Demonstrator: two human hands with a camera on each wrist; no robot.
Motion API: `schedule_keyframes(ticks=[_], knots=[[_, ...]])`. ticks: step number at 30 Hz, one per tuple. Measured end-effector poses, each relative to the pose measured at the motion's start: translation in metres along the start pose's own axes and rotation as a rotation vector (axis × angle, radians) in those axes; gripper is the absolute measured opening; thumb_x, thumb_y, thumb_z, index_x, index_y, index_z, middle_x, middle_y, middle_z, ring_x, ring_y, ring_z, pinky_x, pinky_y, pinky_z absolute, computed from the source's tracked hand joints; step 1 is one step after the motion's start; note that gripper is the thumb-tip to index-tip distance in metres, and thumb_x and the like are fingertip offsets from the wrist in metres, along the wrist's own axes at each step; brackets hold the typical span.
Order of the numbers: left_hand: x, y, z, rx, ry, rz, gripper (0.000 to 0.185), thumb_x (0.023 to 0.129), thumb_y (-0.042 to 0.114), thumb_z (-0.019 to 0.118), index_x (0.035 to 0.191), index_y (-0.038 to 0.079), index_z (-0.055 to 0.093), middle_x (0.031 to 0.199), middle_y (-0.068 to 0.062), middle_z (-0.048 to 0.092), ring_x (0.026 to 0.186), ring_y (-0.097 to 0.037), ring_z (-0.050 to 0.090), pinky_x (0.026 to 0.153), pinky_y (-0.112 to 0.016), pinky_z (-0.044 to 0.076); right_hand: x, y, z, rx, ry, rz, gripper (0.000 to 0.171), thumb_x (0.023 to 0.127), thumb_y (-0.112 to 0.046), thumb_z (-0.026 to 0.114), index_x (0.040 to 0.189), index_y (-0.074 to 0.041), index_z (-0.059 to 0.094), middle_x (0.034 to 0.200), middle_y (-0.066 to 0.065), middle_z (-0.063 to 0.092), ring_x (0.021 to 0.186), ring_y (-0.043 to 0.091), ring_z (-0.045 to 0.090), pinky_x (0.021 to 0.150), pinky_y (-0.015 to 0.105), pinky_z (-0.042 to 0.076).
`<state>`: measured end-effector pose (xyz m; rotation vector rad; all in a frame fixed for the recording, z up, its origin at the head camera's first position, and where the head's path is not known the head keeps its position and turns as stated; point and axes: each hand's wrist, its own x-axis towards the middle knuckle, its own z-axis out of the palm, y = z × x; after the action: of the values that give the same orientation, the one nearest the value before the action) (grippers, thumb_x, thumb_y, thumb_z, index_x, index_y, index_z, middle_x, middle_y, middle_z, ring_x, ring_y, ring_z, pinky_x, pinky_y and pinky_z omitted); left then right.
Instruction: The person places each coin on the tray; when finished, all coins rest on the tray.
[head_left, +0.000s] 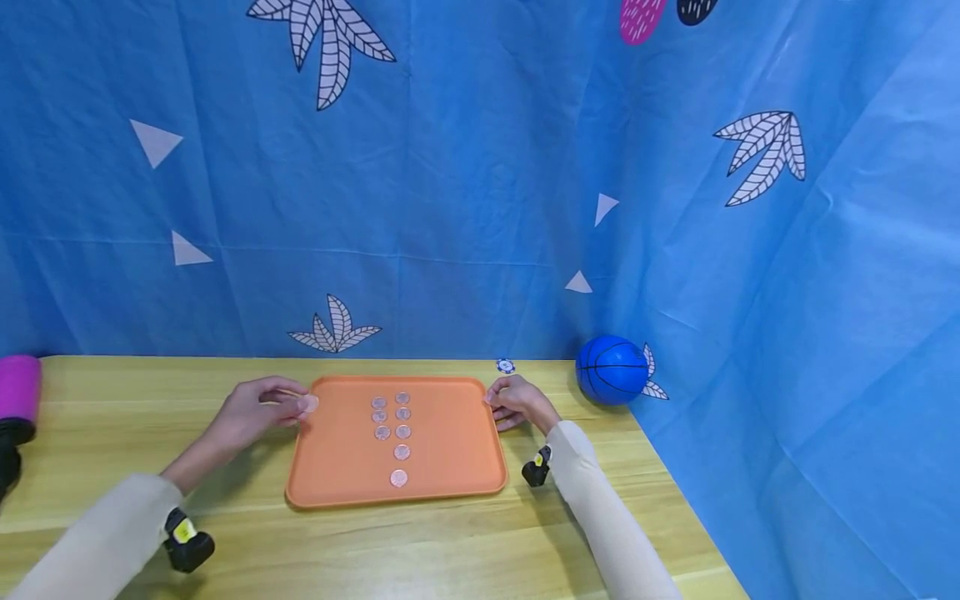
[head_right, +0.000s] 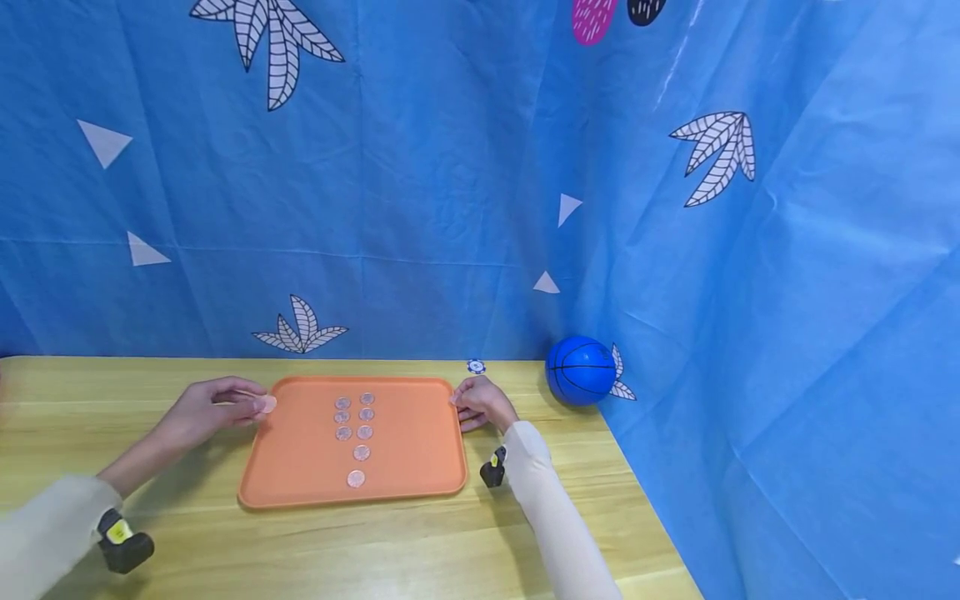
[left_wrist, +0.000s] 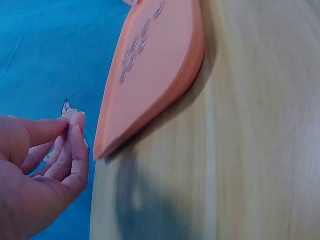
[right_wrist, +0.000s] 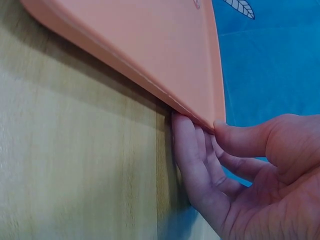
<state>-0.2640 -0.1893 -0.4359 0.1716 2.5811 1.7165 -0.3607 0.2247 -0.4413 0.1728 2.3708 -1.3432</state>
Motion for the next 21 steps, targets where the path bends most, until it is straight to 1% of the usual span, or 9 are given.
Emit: schedule_keyframes(ticks=[2, 4, 9, 11, 13, 15, 17, 19, 21], knots=[[0.0, 0.003, 0.009, -0.024, -0.024, 0.01, 0.037, 0.1, 0.016, 0.073, 0.125, -0.011, 0.065, 0.114, -0.023, 0.071, 0.091, -0.014, 0.072, 0.08, -0.034, 0.064, -0.001, 0.0, 0.0, 0.005, 0.002, 0.0, 0.005, 0.105, -0.006, 0.062, 0.104, -0.001, 0.063, 0.08, 0.006, 0.067, 0.07, 0.018, 0.068, 0.071, 0.04, 0.065], [-0.001, 0.005, 0.016, -0.027, -0.051, 0.018, 0.034, 0.1, 0.015, 0.073, 0.123, -0.009, 0.067, 0.112, -0.02, 0.072, 0.092, -0.017, 0.071, 0.08, -0.034, 0.064, -0.002, 0.001, 0.0, 0.008, 0.001, -0.004, 0.005, 0.105, -0.006, 0.061, 0.105, -0.001, 0.062, 0.079, 0.006, 0.067, 0.069, 0.018, 0.068, 0.071, 0.04, 0.065], [-0.002, 0.012, 0.031, -0.006, -0.104, 0.018, 0.03, 0.099, 0.016, 0.074, 0.12, -0.004, 0.07, 0.11, -0.015, 0.07, 0.092, -0.021, 0.068, 0.077, -0.032, 0.063, -0.003, 0.001, 0.0, 0.005, -0.002, -0.011, 0.005, 0.105, -0.007, 0.061, 0.104, -0.002, 0.062, 0.08, 0.006, 0.067, 0.068, 0.017, 0.068, 0.072, 0.041, 0.065], [-0.002, 0.014, 0.038, -0.012, -0.119, 0.026, 0.026, 0.099, 0.013, 0.074, 0.118, -0.004, 0.071, 0.108, -0.014, 0.069, 0.092, -0.02, 0.067, 0.076, -0.032, 0.063, -0.003, 0.001, 0.0, 0.001, -0.001, -0.011, 0.005, 0.105, -0.007, 0.062, 0.103, -0.003, 0.062, 0.08, 0.005, 0.067, 0.067, 0.016, 0.068, 0.071, 0.041, 0.065], [-0.001, 0.015, 0.046, -0.04, -0.145, 0.052, 0.023, 0.098, 0.007, 0.072, 0.117, -0.007, 0.07, 0.106, -0.015, 0.069, 0.09, -0.02, 0.066, 0.076, -0.032, 0.064, -0.003, 0.001, 0.0, -0.002, 0.001, -0.012, 0.005, 0.105, -0.007, 0.061, 0.102, -0.003, 0.062, 0.08, 0.005, 0.067, 0.068, 0.016, 0.068, 0.071, 0.041, 0.065], [0.0, 0.015, 0.055, -0.076, -0.169, 0.066, 0.021, 0.096, 0.001, 0.071, 0.115, -0.008, 0.07, 0.102, -0.015, 0.069, 0.089, -0.02, 0.066, 0.076, -0.032, 0.064, -0.004, 0.001, 0.0, -0.002, -0.002, -0.015, 0.005, 0.105, -0.007, 0.06, 0.104, -0.002, 0.062, 0.081, 0.006, 0.067, 0.069, 0.016, 0.068, 0.072, 0.041, 0.065], [0.0, 0.015, 0.063, -0.097, -0.192, 0.072, 0.019, 0.095, -0.002, 0.071, 0.113, -0.009, 0.07, 0.099, -0.014, 0.069, 0.087, -0.02, 0.066, 0.074, -0.031, 0.063, -0.003, 0.001, 0.0, -0.003, -0.005, -0.019, 0.006, 0.106, -0.006, 0.059, 0.105, -0.001, 0.062, 0.082, 0.006, 0.067, 0.069, 0.017, 0.068, 0.071, 0.041, 0.065], [0.002, 0.015, 0.069, -0.115, -0.216, 0.062, 0.019, 0.094, -0.002, 0.071, 0.112, -0.009, 0.07, 0.098, -0.014, 0.07, 0.086, -0.02, 0.067, 0.074, -0.031, 0.064, -0.003, 0.001, 0.001, -0.002, -0.004, -0.023, 0.006, 0.106, -0.006, 0.059, 0.106, -0.001, 0.062, 0.083, 0.007, 0.067, 0.07, 0.018, 0.068, 0.071, 0.041, 0.065], [0.002, 0.016, 0.076, -0.126, -0.23, 0.036, 0.018, 0.093, -0.003, 0.072, 0.111, -0.009, 0.07, 0.097, -0.014, 0.07, 0.085, -0.02, 0.069, 0.073, -0.032, 0.064, -0.002, 0.001, 0.001, -0.005, -0.002, -0.025, 0.006, 0.106, -0.006, 0.059, 0.105, -0.001, 0.063, 0.083, 0.007, 0.067, 0.07, 0.018, 0.068, 0.071, 0.04, 0.065]])
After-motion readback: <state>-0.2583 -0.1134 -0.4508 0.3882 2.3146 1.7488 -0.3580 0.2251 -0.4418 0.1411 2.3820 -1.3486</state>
